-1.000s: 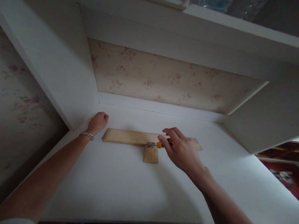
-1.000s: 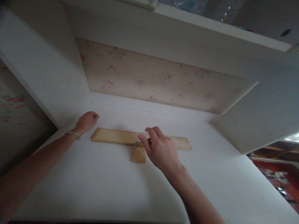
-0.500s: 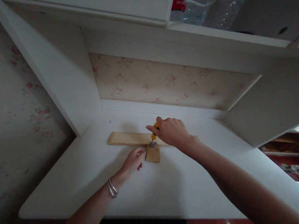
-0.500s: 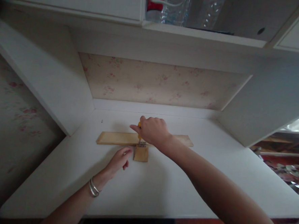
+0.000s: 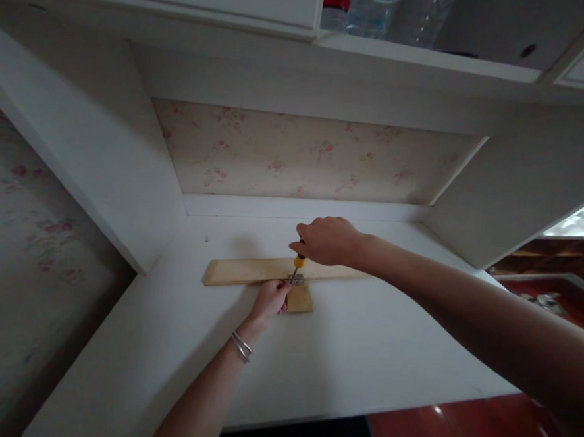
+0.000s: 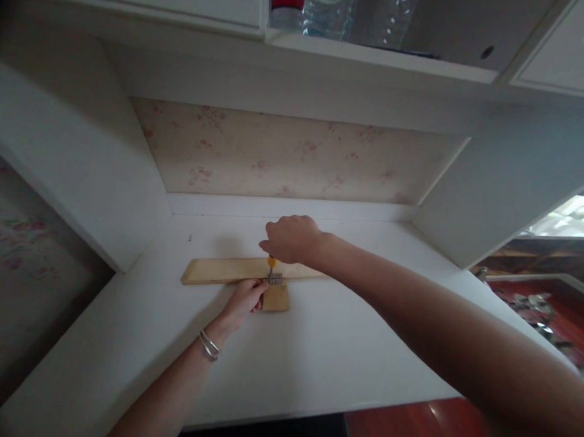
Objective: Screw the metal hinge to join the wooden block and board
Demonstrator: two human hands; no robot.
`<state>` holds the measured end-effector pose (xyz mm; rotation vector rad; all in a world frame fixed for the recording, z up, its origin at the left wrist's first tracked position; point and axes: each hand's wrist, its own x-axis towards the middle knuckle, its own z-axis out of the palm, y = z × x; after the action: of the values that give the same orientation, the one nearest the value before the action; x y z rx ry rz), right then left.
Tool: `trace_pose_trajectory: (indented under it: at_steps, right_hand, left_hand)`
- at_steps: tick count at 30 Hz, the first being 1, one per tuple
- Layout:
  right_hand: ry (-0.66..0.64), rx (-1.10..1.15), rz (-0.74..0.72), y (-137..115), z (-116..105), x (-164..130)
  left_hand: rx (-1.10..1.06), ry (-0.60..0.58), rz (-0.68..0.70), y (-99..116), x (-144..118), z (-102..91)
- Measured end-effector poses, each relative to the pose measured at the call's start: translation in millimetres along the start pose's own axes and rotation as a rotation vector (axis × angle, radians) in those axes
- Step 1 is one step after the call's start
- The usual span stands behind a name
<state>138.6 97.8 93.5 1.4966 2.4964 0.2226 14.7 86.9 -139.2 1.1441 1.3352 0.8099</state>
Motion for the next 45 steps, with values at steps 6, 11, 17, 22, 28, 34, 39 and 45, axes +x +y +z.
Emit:
trace_pose_trajectory:
  at_steps: [6, 11, 17, 22, 28, 34, 39, 45]
  right_hand:
    - [-0.096, 0.007, -0.01, 8, -6, 2]
    - [-0.092, -0.008, 0.014, 12, -2, 7]
    - [-0.139, 0.04, 0.023, 15, 0, 14]
    - [-0.08, 0.048, -0.084, 15, 1, 17]
    - [-0.151, 0.02, 0.041, 16, 0, 22]
    - [-0.125, 0.082, -0.138, 16, -5, 22]
    - [-0.161, 0.038, 0.02, 7, -11, 22]
    - [-0.173, 0.075, -0.105, -1, -19, 21]
  left_hand:
    - [-0.053, -0.021, -0.006, 3, 6, -3.1]
    - [-0.106, 0.007, -0.019, 2, 5, 0.1]
    - [-0.133, 0.03, -0.03, 0, 4, 1.9]
    - [-0.153, 0.024, -0.029, -2, 7, 3.5]
    - [-0.165, 0.033, -0.022, -5, 10, 2.3]
    - [-0.16, 0.03, -0.022, -4, 9, 1.6]
    - [-0.148, 0.04, -0.023, -2, 6, 0.6]
    - [-0.107, 0.041, -0.017, 0, 4, -1.2]
